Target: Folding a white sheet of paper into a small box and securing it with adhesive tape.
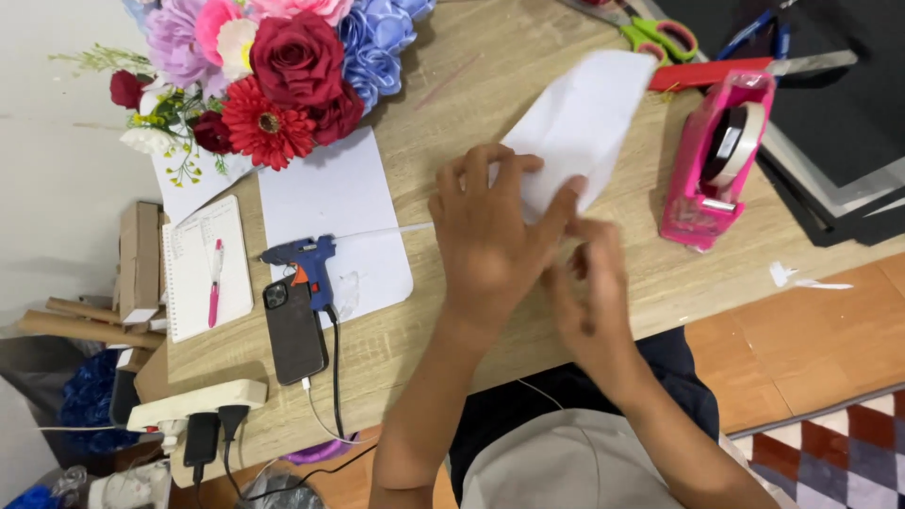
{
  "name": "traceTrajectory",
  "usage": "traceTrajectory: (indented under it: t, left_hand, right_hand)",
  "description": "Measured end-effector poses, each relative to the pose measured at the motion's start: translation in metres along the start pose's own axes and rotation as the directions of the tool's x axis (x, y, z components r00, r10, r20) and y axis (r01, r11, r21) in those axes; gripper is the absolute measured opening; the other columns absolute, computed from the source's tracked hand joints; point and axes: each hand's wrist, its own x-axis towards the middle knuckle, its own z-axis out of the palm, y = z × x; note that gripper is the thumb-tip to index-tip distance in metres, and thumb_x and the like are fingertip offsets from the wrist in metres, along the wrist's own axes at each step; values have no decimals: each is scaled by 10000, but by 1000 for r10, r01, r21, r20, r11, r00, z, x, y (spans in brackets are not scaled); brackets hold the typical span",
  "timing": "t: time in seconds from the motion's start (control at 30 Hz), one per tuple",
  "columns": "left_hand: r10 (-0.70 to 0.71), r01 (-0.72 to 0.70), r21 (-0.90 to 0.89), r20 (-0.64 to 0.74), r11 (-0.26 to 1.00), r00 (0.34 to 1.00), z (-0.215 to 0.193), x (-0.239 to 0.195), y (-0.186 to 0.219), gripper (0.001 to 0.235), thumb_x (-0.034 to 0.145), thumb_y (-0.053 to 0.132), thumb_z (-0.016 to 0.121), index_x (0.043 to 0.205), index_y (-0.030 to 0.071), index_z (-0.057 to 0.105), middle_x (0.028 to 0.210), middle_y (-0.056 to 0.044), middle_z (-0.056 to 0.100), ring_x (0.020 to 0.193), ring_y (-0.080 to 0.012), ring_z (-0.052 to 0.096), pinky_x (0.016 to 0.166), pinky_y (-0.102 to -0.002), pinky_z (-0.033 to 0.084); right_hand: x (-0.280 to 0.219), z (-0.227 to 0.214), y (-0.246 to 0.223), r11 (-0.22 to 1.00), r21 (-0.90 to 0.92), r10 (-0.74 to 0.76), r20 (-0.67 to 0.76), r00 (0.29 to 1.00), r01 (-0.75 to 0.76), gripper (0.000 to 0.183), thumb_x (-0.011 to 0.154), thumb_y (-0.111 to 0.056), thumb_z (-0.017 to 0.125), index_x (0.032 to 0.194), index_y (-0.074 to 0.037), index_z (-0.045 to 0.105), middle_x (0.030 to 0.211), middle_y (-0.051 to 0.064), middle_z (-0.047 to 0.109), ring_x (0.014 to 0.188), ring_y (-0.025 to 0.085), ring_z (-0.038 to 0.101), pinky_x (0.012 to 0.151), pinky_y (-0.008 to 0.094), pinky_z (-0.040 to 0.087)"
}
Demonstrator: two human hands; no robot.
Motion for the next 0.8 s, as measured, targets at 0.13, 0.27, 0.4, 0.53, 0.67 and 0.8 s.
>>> traceTrajectory:
  t: [0.13, 0.27, 0.4, 0.53, 0.67, 0.8]
  left_hand:
    - [161, -107, 221, -245, 969, 956, -6, -2, 0, 656, 783, 755, 623, 841, 103, 574, 891, 24, 575, 1039, -305, 634, 866, -494, 448]
    - [230, -227, 152, -3, 962, 973, -19, -3, -21, 535, 741, 557, 829, 1022, 148, 629, 1039, 28, 643, 1171, -294, 577, 1096, -560, 330]
    - [265, -289, 28, 321, 957, 909, -30, 2, -46, 535, 771, 269, 822, 1265, 215, 625, 1289, 24, 657, 1289, -282, 518, 1196, -587, 206]
    - [299, -274, -124, 499, 954, 814, -53, 17, -45, 565, 805, 137, 746, 1342, 124, 572, 1234, -32, 618, 1295, -274, 482, 1214, -602, 141]
    - [370, -260, -276, 505, 925, 780, -55, 25, -45, 524, 711, -92, 462, 1180, 103, 592, 1373, -100, 637, 1518, -364, 274, 1189, -686, -120]
    - [385, -238, -404, 334, 883, 860, -51, 16, -52, 394, 858, -62, 434, 1101, 126, 680, 1376, -33, 661, 1497, -335, 394, 1243, -580, 163]
  right_hand:
    - [-8, 2, -32, 949, 199, 178, 304, 936, -245, 66, 985, -109, 438, 956, -115, 498, 869, -14, 451, 749, 105, 404, 674, 274, 368]
    - [-17, -19, -29, 984, 179, -48, 351, 935, -17, 108, 976, -5, 533, 1016, -42, 627, 853, 51, 555, 730, 156, 511, 675, 271, 435]
    - [-38, -56, -2, 974, 81, -210, -10, 978, 210, 301, 1009, -176, 508, 948, 52, 695, 744, 139, 632, 641, 238, 563, 640, 343, 427]
    - [-27, -75, 50, 974, 228, 53, -239, 970, 2, 208, 1065, -197, 556, 1095, 3, 603, 934, 111, 507, 710, 172, 516, 740, 296, 443]
    - [-1, -76, 32, 964, 238, 137, -78, 988, -115, 353, 997, 36, 491, 1347, 31, 536, 1242, 159, 494, 1022, 251, 543, 876, 335, 553]
    - [2, -62, 15, 983, -16, -176, 189, 966, 182, 513, 932, -1, 586, 1436, -1, 486, 1538, 233, 453, 1442, 372, 467, 1125, 462, 491]
